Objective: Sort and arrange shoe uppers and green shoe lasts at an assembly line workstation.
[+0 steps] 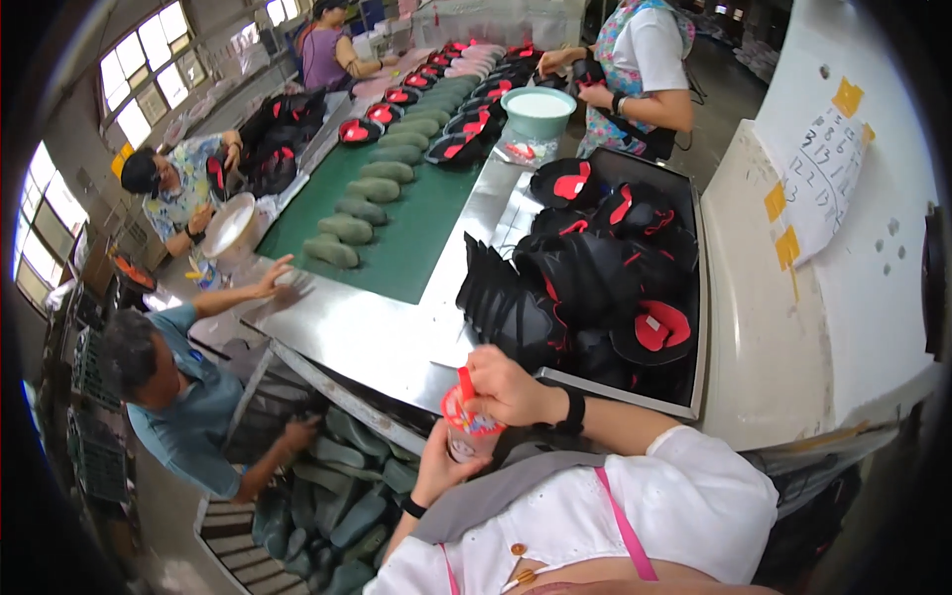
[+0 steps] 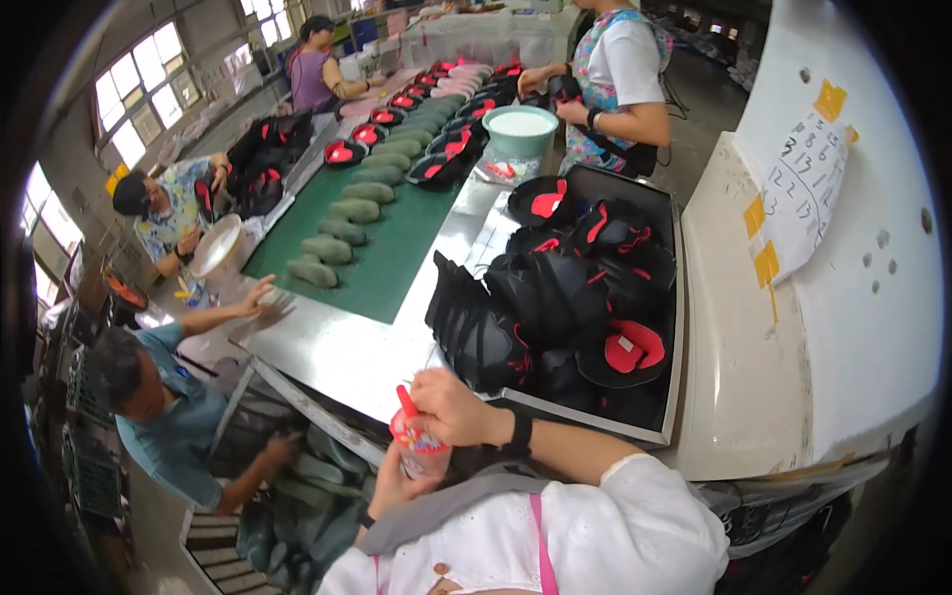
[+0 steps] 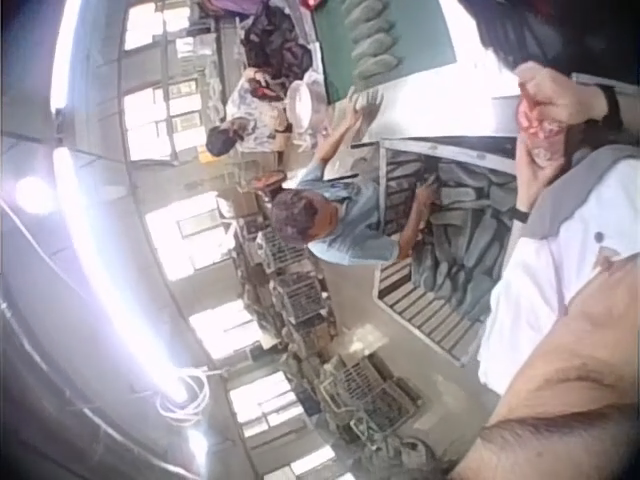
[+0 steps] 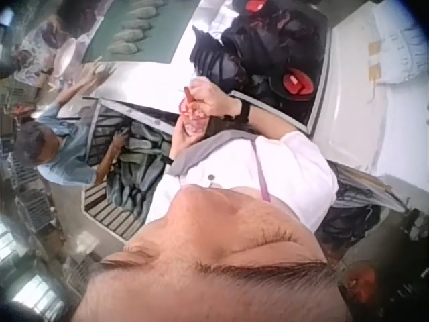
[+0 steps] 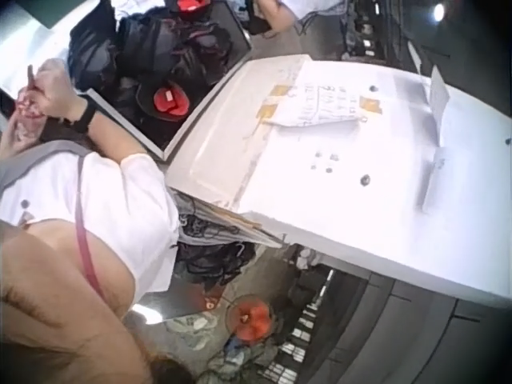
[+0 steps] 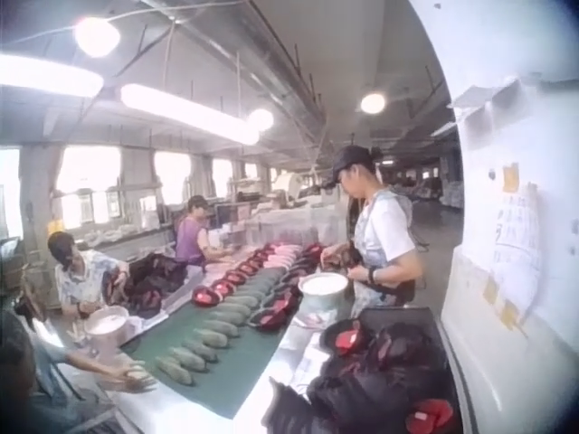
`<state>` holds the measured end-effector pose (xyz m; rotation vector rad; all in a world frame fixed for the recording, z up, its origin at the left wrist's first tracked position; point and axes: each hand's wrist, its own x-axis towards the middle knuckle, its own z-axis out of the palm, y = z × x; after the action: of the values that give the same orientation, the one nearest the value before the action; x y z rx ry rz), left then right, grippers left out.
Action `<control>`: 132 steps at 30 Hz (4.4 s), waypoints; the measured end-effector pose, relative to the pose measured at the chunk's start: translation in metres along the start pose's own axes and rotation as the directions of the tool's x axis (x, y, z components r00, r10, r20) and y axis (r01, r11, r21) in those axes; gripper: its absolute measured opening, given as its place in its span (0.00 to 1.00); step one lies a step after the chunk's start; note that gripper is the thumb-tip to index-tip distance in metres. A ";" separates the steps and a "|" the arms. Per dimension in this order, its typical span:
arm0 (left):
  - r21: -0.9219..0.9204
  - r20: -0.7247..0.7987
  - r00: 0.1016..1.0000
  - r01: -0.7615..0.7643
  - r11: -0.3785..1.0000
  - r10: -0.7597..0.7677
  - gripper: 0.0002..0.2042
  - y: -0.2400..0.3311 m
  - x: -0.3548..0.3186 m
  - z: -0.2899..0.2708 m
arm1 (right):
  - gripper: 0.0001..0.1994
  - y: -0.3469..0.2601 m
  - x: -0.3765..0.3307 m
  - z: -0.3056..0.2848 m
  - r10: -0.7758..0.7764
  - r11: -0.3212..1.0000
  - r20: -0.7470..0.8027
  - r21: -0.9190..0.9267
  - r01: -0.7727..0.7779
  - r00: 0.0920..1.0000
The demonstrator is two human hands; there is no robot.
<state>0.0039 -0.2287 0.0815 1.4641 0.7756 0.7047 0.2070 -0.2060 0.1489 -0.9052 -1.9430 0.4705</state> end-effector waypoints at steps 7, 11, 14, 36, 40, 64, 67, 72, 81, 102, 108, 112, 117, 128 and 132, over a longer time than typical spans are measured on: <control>-0.082 0.243 0.970 0.034 0.996 -0.013 0.37 0.018 0.043 -0.018 | 0.14 0.004 0.041 -0.032 0.316 0.720 0.266 0.557 -0.413 0.911; -0.239 0.305 0.952 0.106 0.965 -0.029 0.36 0.028 0.047 -0.012 | 0.10 0.027 0.058 -0.035 0.335 0.845 0.348 0.301 -0.442 0.876; -0.261 0.287 0.955 0.155 0.953 -0.076 0.40 0.026 0.042 -0.014 | 0.07 0.029 0.066 -0.032 0.287 0.905 0.413 0.178 -0.385 0.865; -0.298 0.186 0.982 0.017 0.954 0.041 0.34 0.026 0.024 -0.019 | 0.07 -0.001 0.056 -0.028 0.267 0.882 0.324 0.296 -0.366 0.908; -0.189 0.087 0.993 -0.060 0.980 0.077 0.33 0.024 0.023 -0.012 | 0.07 -0.025 0.056 -0.025 0.095 0.987 0.201 0.110 -0.119 0.975; 0.445 -0.375 0.471 -0.664 0.601 0.798 0.33 0.101 -0.011 0.030 | 0.09 -0.165 0.027 -0.031 -0.370 0.929 -0.229 -0.107 0.354 0.900; 0.526 -0.363 0.394 -0.661 0.535 0.844 0.34 0.110 -0.008 0.028 | 0.09 -0.165 0.029 -0.027 -0.379 0.925 -0.252 -0.107 0.363 0.891; 0.596 -0.357 0.378 -0.612 0.520 0.854 0.34 0.110 -0.015 0.029 | 0.10 -0.170 0.025 -0.020 -0.382 0.922 -0.358 -0.084 0.378 0.852; 0.513 -0.423 0.381 -0.647 0.564 0.822 0.36 0.103 -0.013 0.039 | 0.10 -0.171 0.023 -0.016 -0.383 0.924 -0.329 -0.123 0.362 0.863; 0.492 -0.454 0.321 -0.688 0.534 0.832 0.32 0.089 -0.005 0.038 | 0.03 -0.159 0.019 -0.016 -0.403 0.898 -0.361 0.018 0.439 0.841; 0.473 -0.480 0.327 -0.685 0.554 0.814 0.32 0.092 -0.008 0.040 | 0.04 -0.160 0.019 -0.018 -0.390 0.906 -0.309 0.040 0.421 0.868; 0.489 -0.446 0.332 -0.688 0.537 0.831 0.33 0.087 -0.009 0.035 | 0.04 -0.159 0.018 -0.018 -0.378 0.908 -0.304 0.061 0.414 0.874; 0.533 -0.374 0.338 -0.683 0.499 0.863 0.35 0.088 -0.008 0.032 | 0.03 -0.158 0.018 -0.019 -0.392 0.899 -0.292 0.080 0.431 0.873; 0.479 -0.321 0.319 -0.757 0.443 0.892 0.36 0.082 -0.003 0.025 | 0.04 -0.159 0.015 -0.022 -0.360 0.909 -0.281 0.110 0.402 0.890; 0.476 -0.333 0.340 -0.744 0.469 0.879 0.35 0.085 -0.004 0.027 | 0.04 -0.158 0.017 -0.022 -0.363 0.904 -0.282 0.125 0.410 0.888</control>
<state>0.0275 -0.2476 0.1651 1.9065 0.4674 1.9737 0.1566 -0.2979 0.2702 -0.4163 -1.7535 0.2730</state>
